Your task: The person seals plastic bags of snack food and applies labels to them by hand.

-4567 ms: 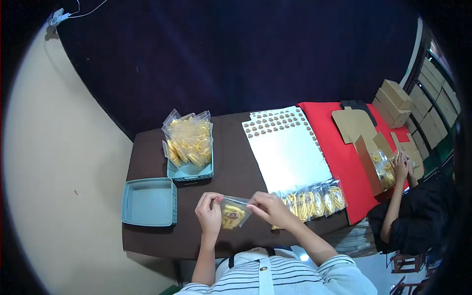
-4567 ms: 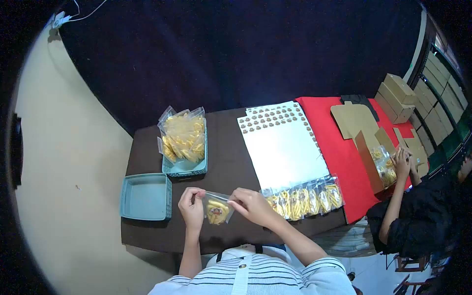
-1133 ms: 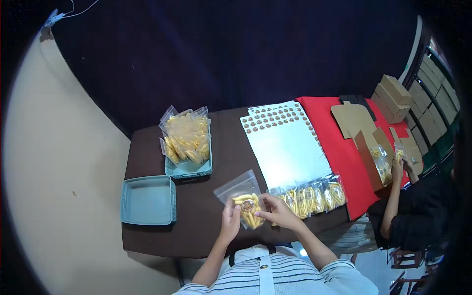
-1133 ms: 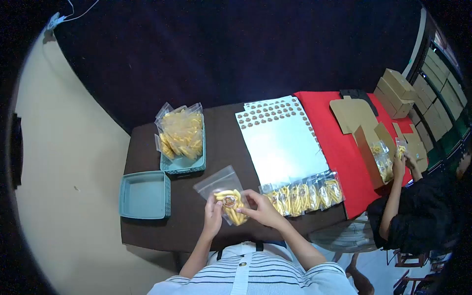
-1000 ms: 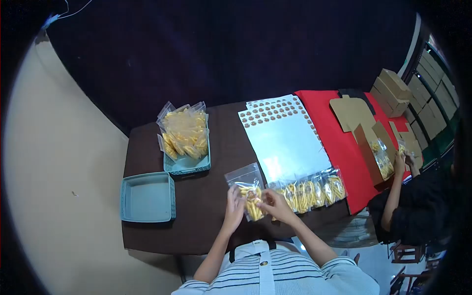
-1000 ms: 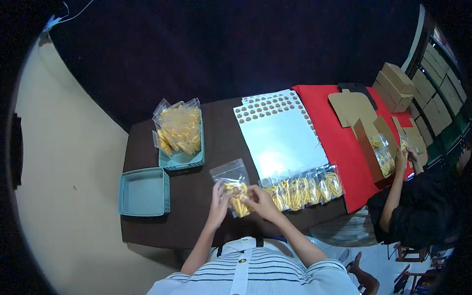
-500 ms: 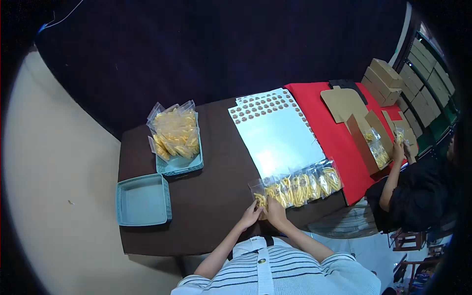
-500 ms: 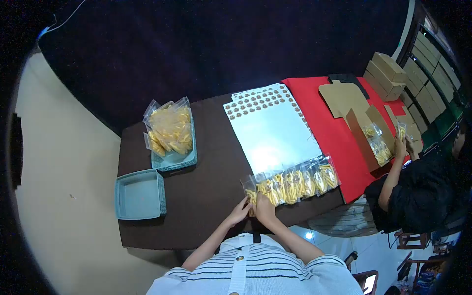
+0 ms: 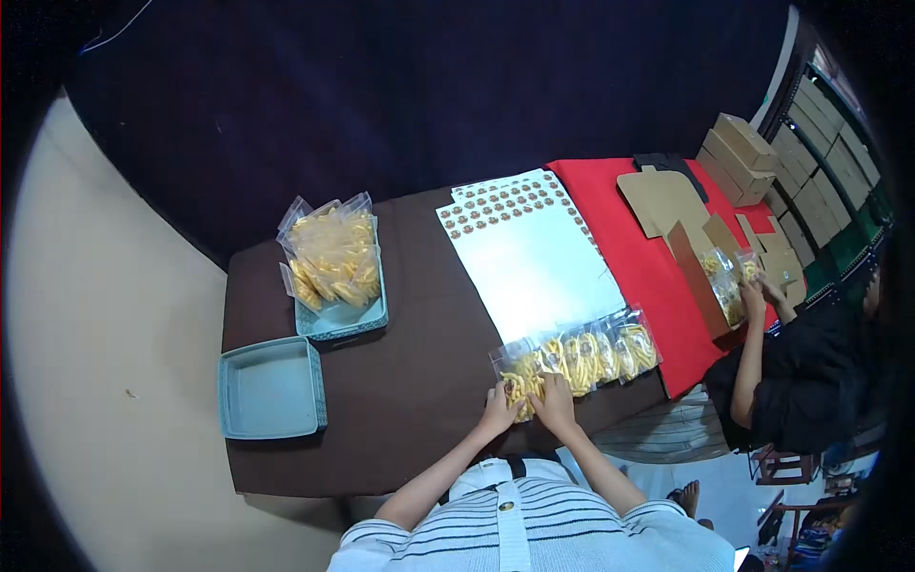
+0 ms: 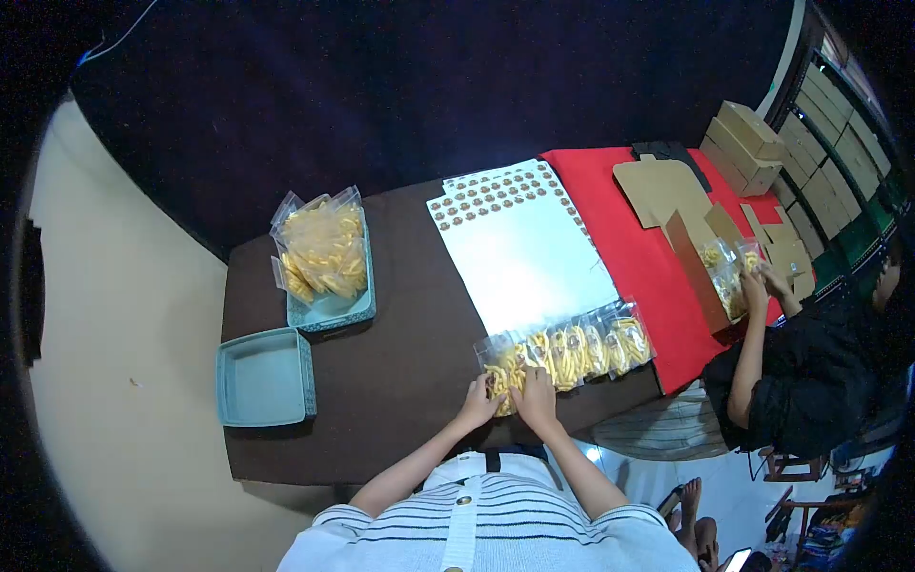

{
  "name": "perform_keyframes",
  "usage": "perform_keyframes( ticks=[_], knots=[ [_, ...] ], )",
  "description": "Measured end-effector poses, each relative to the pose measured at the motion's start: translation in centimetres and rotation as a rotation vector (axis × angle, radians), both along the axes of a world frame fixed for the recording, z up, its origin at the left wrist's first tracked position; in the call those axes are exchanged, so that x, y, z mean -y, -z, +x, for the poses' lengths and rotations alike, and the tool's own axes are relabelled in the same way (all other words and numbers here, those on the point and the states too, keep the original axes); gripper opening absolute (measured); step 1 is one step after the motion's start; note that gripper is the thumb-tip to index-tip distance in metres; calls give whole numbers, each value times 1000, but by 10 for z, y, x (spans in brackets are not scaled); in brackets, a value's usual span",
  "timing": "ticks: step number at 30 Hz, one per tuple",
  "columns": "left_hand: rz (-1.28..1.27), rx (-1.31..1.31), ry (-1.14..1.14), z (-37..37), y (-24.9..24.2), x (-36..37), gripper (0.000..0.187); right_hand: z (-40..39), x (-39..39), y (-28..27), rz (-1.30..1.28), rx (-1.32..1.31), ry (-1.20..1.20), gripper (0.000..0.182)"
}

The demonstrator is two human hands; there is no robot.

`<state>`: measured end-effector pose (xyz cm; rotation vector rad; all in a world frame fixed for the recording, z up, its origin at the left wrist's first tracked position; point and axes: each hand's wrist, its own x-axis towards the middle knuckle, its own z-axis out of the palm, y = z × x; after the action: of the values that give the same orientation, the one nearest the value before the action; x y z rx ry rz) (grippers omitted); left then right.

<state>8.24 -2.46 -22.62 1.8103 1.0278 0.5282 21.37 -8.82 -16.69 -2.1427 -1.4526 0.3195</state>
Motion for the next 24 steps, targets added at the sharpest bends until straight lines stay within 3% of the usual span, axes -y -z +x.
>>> perform_keyframes(
  ticks=[5,8,10,13,14,17,21,23,24],
  knots=[
    [-37,-123,47,-10,10,-6,71,-5,-4,-9,-14,-6,-23,43],
    [-90,-149,-49,-27,6,-23,74,-2,-8,-12,-68,-60,30,45],
    [-130,30,-159,-49,-17,-51,65,2,-12,-17,-94,-105,30,46],
    [98,87,-451,-89,-54,-106,41,16,-15,-7,100,-68,-13,45],
    [238,91,-483,-106,-52,-131,41,19,-17,-7,101,-68,-16,45],
    [283,95,-649,-138,-60,-185,38,26,-24,-7,133,-131,-25,40],
    [562,229,-763,-124,-100,-220,39,26,-33,-2,88,-198,-45,38],
    [898,-43,-831,-116,-126,-230,38,22,-34,-6,73,-237,-73,37],
    [899,-36,-830,-116,-124,-236,38,20,-34,-9,53,-279,-102,36]
  ],
)
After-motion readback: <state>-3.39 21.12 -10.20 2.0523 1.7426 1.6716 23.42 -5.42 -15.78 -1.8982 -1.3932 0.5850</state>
